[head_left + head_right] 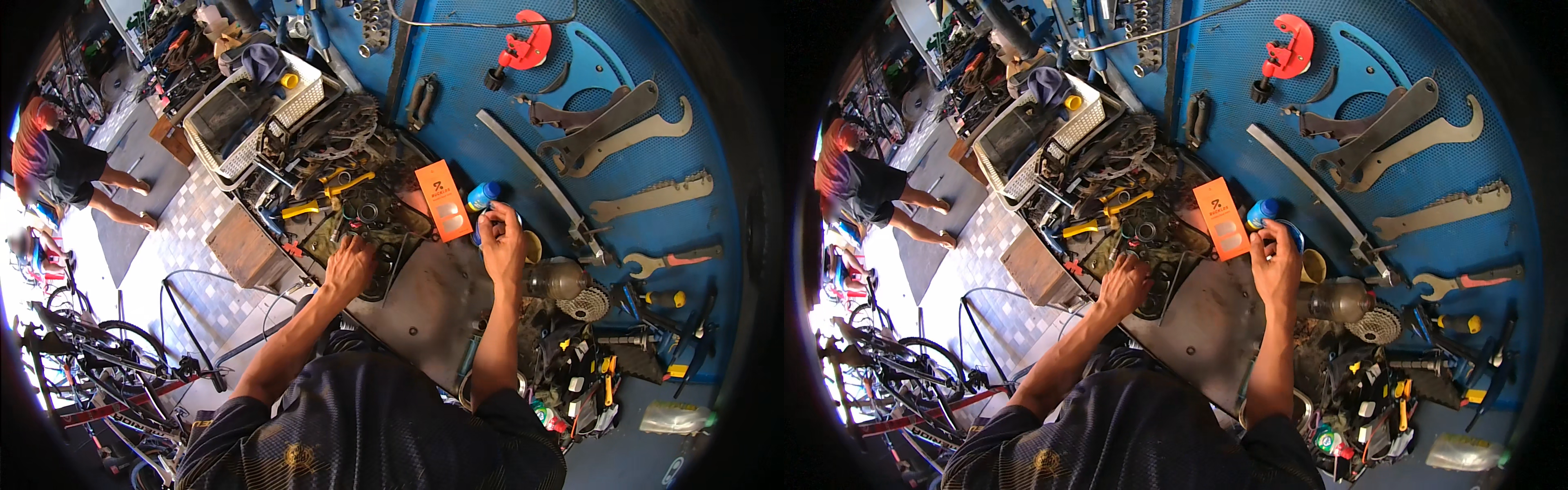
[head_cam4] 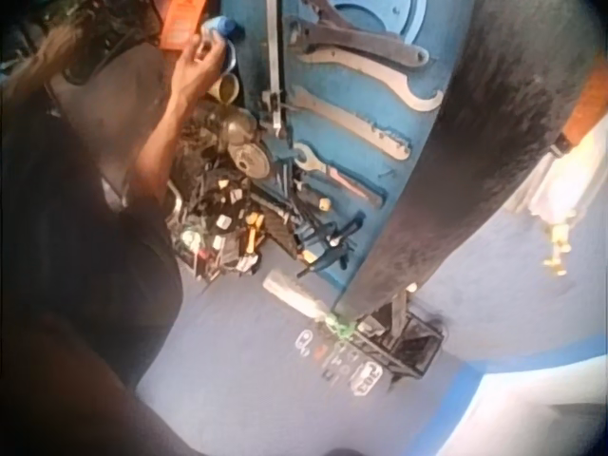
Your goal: The person handles small bicycle parts on a workbench, then wipes a bicycle seat with a cloth and adjusts the seat post on a bike frame. The person also handles a bicycle chain and other components on the bench.
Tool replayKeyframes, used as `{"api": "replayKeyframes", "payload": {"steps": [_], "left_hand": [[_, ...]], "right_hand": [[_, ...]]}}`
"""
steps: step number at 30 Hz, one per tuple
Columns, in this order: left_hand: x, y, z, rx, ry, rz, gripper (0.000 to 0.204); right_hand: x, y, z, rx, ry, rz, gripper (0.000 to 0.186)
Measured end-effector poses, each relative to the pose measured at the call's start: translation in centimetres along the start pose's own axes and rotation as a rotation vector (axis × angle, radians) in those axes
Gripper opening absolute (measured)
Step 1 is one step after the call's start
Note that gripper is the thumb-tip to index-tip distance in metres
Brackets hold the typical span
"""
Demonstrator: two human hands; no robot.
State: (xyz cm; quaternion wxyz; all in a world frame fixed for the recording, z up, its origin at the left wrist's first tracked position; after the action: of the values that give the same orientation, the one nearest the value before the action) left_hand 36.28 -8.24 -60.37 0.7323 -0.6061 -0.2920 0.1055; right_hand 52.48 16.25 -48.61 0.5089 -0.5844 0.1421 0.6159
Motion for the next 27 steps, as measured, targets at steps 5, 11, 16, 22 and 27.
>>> {"api": "replayKeyframes", "payload": {"steps": [5,11,16,22,27], "left_hand": [[0.5,1.4,0.1,-0.038,-0.036,0.067,0.029],[-0.7,2.1,1.3,-0.061,-0.139,0.102,0.025],[-1.9,-0.3,1.0,-0.061,-0.275,-0.138,0.025],[-4.2,-5.3,0.5,0.183,-0.333,-0.480,0.028],[-5.9,-3.4,-0.4,0.047,-0.500,-1.031,0.030]], "right_hand": [[0.7,-4.2,0.7,0.140,-0.018,-0.203,0.029],[1.5,-5.4,0.9,0.071,-0.035,-0.546,0.034],[3.4,-2.8,0.4,-0.114,-0.019,-0.755,0.053],[4.9,0.5,0.0,-0.148,-0.118,-0.955,0.078],[7.1,0.6,0.5,-0.181,0.072,-0.919,0.082]]}}
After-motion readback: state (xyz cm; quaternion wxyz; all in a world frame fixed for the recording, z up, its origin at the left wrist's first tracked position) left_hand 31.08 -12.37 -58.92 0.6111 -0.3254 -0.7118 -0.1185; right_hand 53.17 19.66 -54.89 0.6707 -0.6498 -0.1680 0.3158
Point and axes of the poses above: each hand's wrist, its own z-axis towards the middle knuckle, its own y-axis out of the palm, x = y × z, the point moved 10 cm from there along z, towards the middle knuckle, and after that the axes turned 13 degrees about z, right-handed, at the moved point
